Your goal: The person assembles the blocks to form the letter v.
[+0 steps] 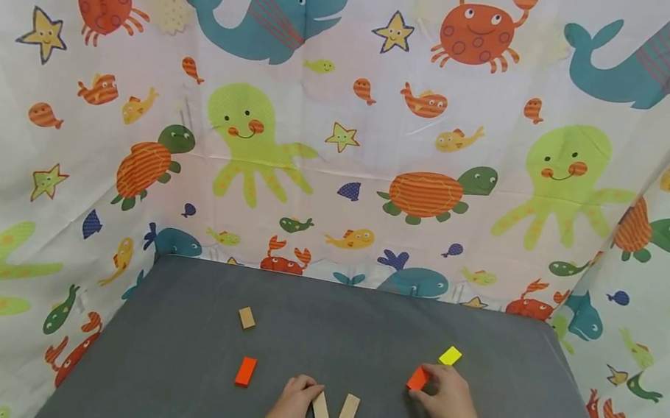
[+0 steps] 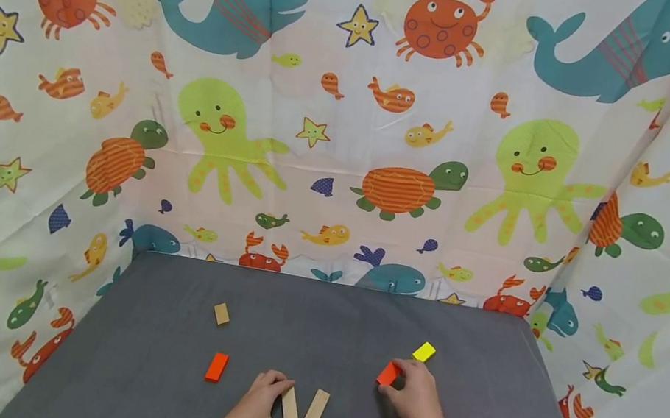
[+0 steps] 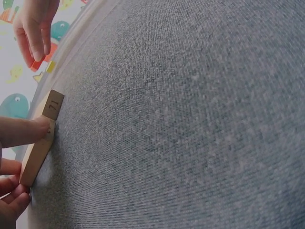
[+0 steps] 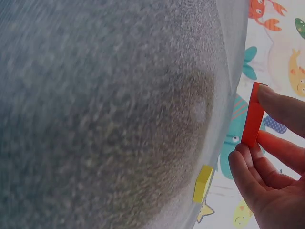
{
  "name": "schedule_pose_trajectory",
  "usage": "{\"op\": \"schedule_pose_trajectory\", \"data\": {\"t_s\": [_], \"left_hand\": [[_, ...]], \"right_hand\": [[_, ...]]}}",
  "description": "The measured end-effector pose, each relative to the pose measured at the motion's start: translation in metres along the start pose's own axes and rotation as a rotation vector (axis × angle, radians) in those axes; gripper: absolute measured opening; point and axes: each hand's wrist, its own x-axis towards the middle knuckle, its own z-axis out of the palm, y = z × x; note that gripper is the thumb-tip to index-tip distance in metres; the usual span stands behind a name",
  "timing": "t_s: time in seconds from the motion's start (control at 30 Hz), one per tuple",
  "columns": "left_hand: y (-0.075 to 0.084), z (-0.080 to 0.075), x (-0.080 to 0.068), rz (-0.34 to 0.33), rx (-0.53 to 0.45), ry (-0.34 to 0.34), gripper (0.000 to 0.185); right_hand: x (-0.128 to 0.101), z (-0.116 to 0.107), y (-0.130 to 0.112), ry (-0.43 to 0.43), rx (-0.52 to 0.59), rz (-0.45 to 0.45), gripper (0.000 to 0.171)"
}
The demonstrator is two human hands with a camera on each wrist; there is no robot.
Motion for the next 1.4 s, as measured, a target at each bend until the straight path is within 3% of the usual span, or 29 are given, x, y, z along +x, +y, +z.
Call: {"op": "schedule_pose_trajectory", "data": {"t_s": [1.4], "left_hand": [[0.008, -0.004, -0.004, -0.027, 0.003, -0.007, 0.078]], "right_hand": [[0.01, 0.037, -0.039, -0.035, 0.057, -0.02, 0.052]]}}
